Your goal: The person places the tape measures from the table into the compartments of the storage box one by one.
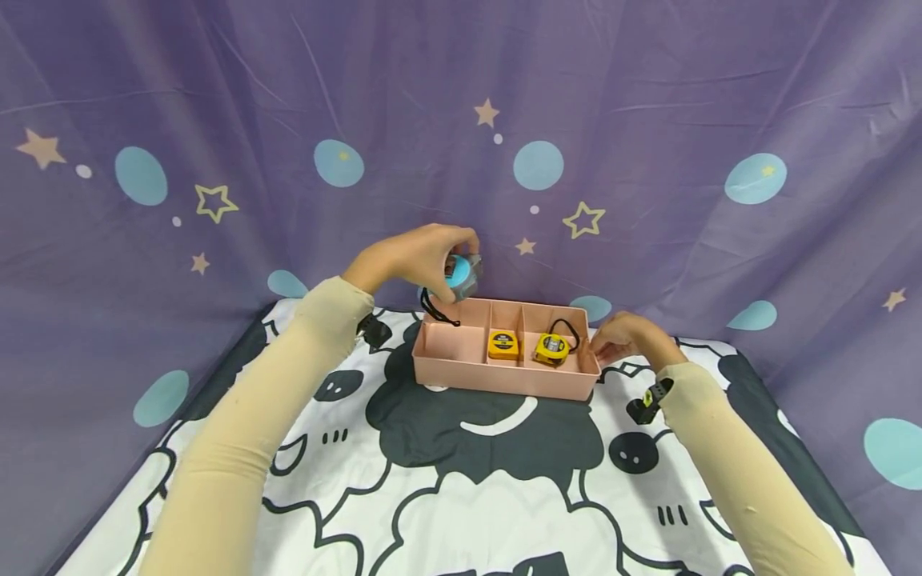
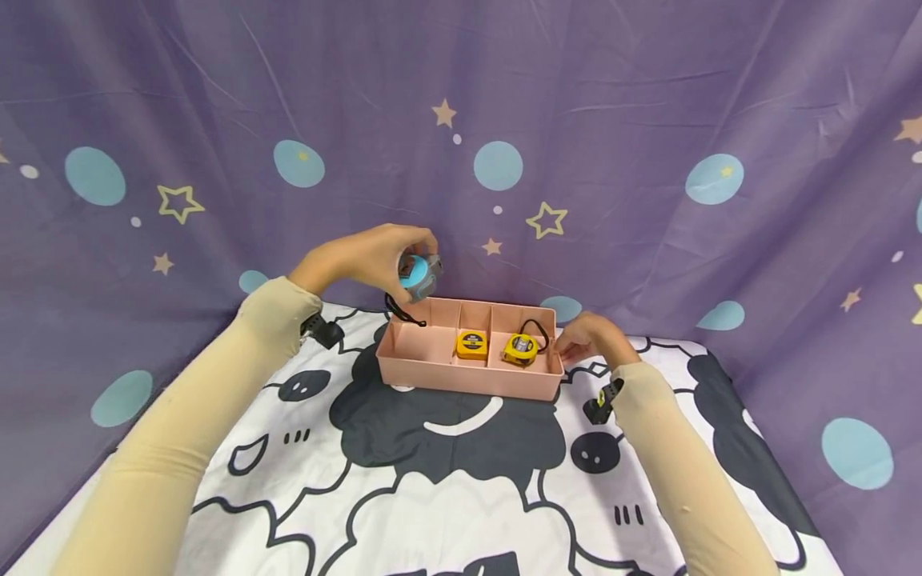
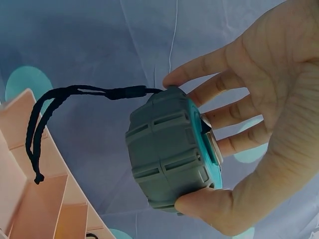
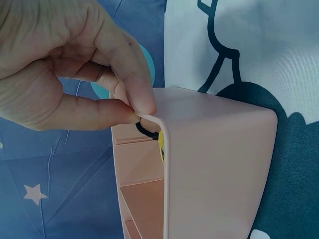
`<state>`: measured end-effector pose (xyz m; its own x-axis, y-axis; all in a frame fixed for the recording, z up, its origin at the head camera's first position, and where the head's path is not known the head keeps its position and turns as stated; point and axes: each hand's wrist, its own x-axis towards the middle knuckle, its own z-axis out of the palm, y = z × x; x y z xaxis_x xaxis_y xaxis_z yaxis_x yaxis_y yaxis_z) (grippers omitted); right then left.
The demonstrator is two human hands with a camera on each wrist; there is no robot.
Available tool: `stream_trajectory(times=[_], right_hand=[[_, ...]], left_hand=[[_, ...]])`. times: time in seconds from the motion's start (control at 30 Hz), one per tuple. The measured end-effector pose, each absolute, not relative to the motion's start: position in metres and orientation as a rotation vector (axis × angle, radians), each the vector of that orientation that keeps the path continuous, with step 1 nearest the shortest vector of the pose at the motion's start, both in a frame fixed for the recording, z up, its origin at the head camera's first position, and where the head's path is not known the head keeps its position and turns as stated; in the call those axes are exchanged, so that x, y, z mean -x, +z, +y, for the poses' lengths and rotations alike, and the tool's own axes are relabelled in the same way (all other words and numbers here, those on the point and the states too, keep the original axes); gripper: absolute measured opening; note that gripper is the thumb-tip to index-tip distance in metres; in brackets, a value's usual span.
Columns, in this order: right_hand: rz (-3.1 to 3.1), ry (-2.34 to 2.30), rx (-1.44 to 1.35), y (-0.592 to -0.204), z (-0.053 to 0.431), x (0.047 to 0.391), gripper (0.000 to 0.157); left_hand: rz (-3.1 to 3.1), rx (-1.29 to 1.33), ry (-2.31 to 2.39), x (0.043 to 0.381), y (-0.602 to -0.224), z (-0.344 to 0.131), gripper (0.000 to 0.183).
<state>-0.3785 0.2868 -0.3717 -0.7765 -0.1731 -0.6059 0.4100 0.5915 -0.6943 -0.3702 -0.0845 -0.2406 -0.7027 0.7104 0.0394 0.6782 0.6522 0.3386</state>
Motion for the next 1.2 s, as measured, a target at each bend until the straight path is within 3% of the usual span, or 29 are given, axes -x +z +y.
stream_trajectory(times=[0.77, 1.2], right_hand=[[2.196, -1.181, -0.192, -0.376, 0.283, 0.373, 0.009], [2.217, -1.184, -0.186, -0.378, 0.285, 0.377, 0.009]], left_hand=[[2.697, -1.034, 0.420, 0.392, -0.278, -0.064, 0.056], [2.713, -0.898, 0.328, 0.402, -0.292, -0.057, 0.064]])
